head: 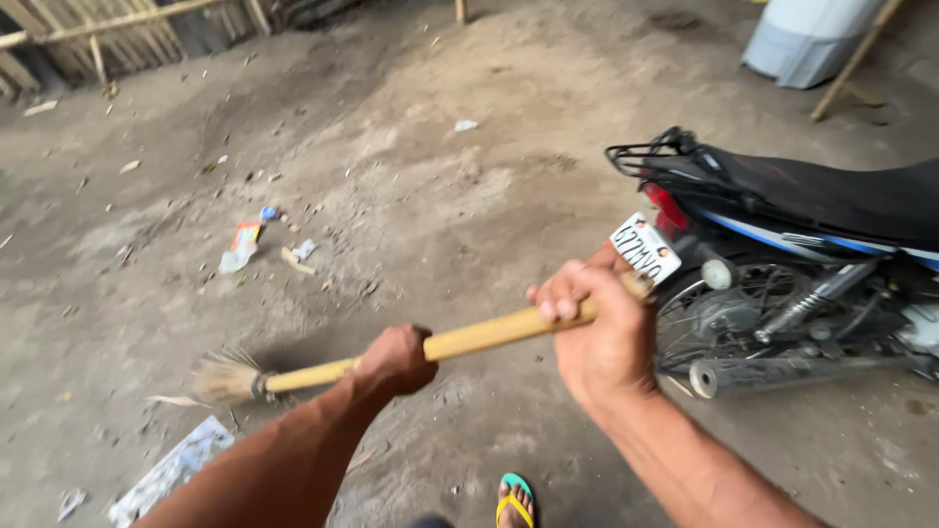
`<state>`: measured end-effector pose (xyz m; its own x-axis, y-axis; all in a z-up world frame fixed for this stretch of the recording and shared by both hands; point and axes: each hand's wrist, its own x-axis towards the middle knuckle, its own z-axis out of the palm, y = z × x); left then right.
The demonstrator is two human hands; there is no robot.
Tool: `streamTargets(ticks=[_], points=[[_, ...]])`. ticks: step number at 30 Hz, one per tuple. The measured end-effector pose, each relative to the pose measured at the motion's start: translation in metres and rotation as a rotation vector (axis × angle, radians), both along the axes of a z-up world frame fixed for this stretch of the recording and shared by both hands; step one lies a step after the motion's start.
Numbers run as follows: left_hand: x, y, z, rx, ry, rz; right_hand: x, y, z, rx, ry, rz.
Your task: The recorder is using a bamboo broom to sweep debris from a dirt and concrete floor in an outdoor area.
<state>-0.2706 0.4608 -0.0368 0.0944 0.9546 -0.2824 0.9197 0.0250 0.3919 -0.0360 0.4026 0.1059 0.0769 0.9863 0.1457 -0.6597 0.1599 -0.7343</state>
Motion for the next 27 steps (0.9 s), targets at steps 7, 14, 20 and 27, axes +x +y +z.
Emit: streamTargets(ticks=[7,14,20,27], points=[[0.032,0.066,0.052,0.118,-0.149,-0.074,0.005,0.033,0.05,0.165,-0.098,-0.031],[0.048,0.135,0.038,0.141,-0.296,-0.341,-0.039,0.039,0.055,0.394,-0.375,-0.147],[-0.05,0.12,0.0,0.077,-0.23,-0.23,-0.108,0.065,0.023,0.33,-0.296,-0.124],[-0.139,0.113,-0.011,0.016,-0.091,-0.062,-0.151,0.103,0.008,0.055,-0.113,-0.085]])
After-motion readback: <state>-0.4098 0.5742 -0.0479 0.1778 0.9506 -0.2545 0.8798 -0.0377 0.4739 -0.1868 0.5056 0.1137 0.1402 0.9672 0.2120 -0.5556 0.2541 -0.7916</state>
